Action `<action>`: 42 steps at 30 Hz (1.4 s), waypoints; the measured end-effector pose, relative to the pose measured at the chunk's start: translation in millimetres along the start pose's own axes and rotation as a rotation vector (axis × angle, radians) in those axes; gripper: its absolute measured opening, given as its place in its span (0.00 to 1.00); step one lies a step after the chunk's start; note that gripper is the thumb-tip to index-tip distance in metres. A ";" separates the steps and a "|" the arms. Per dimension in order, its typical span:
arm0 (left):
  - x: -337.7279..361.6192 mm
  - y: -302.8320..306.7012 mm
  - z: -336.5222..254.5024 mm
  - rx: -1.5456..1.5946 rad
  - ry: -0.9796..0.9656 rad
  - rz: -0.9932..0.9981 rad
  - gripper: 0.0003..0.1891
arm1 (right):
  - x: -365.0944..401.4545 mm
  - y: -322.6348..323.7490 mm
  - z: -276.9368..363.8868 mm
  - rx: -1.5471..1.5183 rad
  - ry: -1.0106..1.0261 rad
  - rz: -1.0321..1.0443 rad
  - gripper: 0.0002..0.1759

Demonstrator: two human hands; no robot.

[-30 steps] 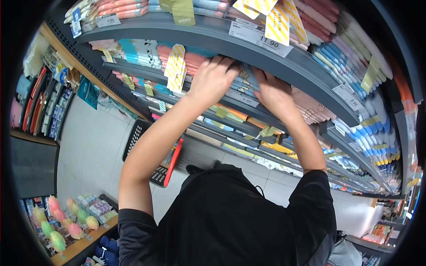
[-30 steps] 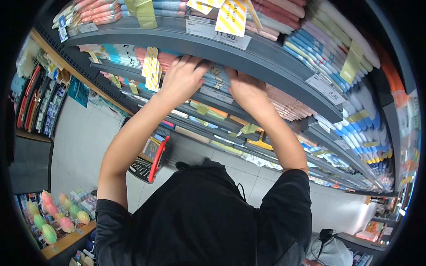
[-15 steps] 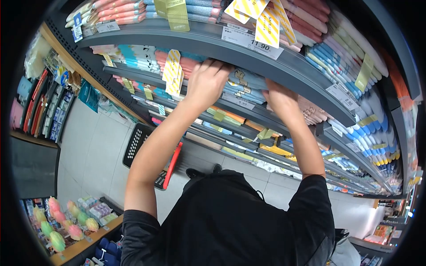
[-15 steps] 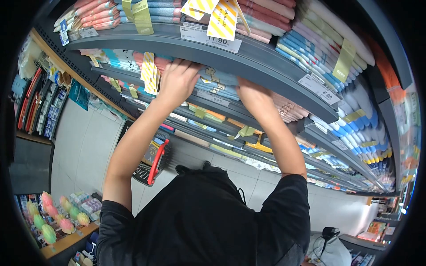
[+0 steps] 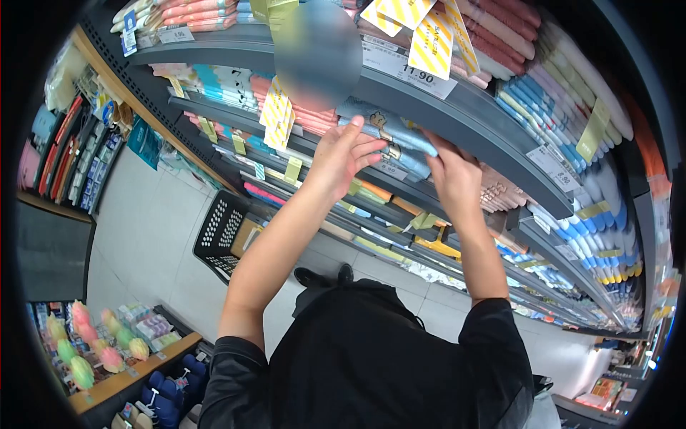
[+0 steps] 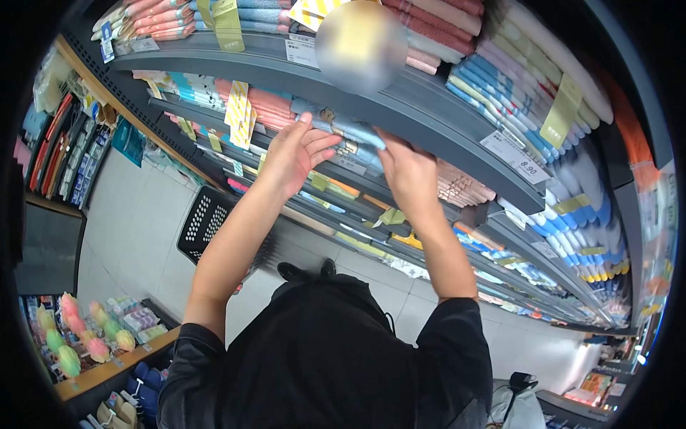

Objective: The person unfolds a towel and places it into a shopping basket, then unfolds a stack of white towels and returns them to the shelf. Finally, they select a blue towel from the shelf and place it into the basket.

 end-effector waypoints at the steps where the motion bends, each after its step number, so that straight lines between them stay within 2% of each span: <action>1: -1.3 1.3 0.9 0.035 -0.007 0.013 0.23 | 3.8 1.8 3.6 -0.048 -0.006 -0.031 0.24; 3: -4.4 4.9 3.6 0.102 -0.023 0.039 0.23 | 15.9 3.5 12.1 -0.147 -0.017 -0.093 0.26; 4: -4.3 5.0 2.8 0.119 -0.041 0.021 0.24 | 24.8 -0.7 10.1 -0.207 -0.086 -0.071 0.26; 7: -2.2 1.4 2.8 0.133 -0.066 -0.010 0.23 | 42.7 -1.5 12.9 -0.197 0.040 -0.137 0.26; 11: -0.1 1.1 2.2 0.024 -0.056 0.021 0.19 | 54.3 -9.2 8.8 -0.211 0.004 -0.057 0.27; 12: -0.6 1.8 2.8 -0.008 -0.062 0.032 0.19 | 59.8 -11.7 6.2 -0.181 0.055 -0.021 0.31; 15: 6.5 7.5 5.6 0.023 -0.100 -0.006 0.21 | 88.8 -23.3 -15.3 -0.654 -0.247 -0.042 0.33; 17: 15.3 4.4 11.5 0.125 -0.137 -0.004 0.22 | 105.6 -22.9 -17.9 -0.964 -0.315 -0.124 0.37; 18: 21.7 7.2 10.7 0.173 -0.180 -0.026 0.22 | 117.1 -26.4 -23.4 -1.037 -0.426 -0.113 0.37; 19: 24.5 13.8 16.0 0.194 -0.201 -0.009 0.24 | 132.1 -38.6 -32.5 -1.090 -0.621 -0.098 0.37; 20: 32.5 16.9 18.7 0.197 -0.243 -0.022 0.26 | 137.4 -44.0 -30.8 -1.305 -0.823 -0.106 0.37; 21: 41.5 21.4 22.9 0.171 -0.268 -0.046 0.26 | 141.3 -48.4 -24.0 -1.515 -0.738 0.031 0.37; 22: 51.2 26.2 30.6 0.166 -0.250 -0.078 0.27 | 140.2 -51.5 -17.4 -1.643 -0.671 0.128 0.45; 23: 60.8 28.0 33.6 0.137 -0.237 -0.063 0.24 | 145.1 -55.9 -19.6 -1.640 -0.677 0.145 0.50; 24: 67.4 32.2 40.6 0.079 -0.255 -0.004 0.20 | 156.2 -61.5 -33.2 -1.695 -0.719 0.194 0.49; 25: 75.2 36.1 46.0 -0.035 -0.220 0.047 0.28 | 164.8 -67.5 -45.8 -1.742 -0.764 0.232 0.48; 27: 94.5 38.1 48.2 -0.108 -0.152 0.145 0.29 | 165.2 -75.0 -48.8 -1.658 -0.788 0.324 0.46; 30: 121.2 66.5 40.2 -0.048 -0.152 0.116 0.31 | 163.5 -93.4 -39.3 -1.525 -0.804 0.366 0.42; 32: 137.1 101.3 39.9 -0.017 -0.147 0.036 0.30 | 158.6 -109.1 -16.6 -1.469 -0.799 0.432 0.38; 35: 158.8 157.2 43.6 0.003 -0.161 -0.119 0.29 | 150.3 -155.8 35.7 -1.522 -0.981 0.655 0.37; 37: 172.9 192.0 47.3 0.024 -0.142 -0.248 0.29 | 146.5 -188.9 62.6 -1.566 -1.013 0.769 0.36; 39: 186.6 225.5 51.2 0.057 -0.088 -0.384 0.31 | 143.4 -219.3 90.7 -1.578 -1.013 0.871 0.35; 42: 203.3 266.7 45.0 0.130 -0.123 -0.536 0.27 | 140.8 -259.9 130.4 -1.556 -1.000 1.033 0.35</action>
Point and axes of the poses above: each hand's wrist, its own x-axis away from the middle knuckle, its own y-axis out of the back of the hand, z = x × y, the point moved 7 cm from there along -x, towards the middle knuckle, and after that the axes turned 5 degrees about x, right-handed, at the moved point
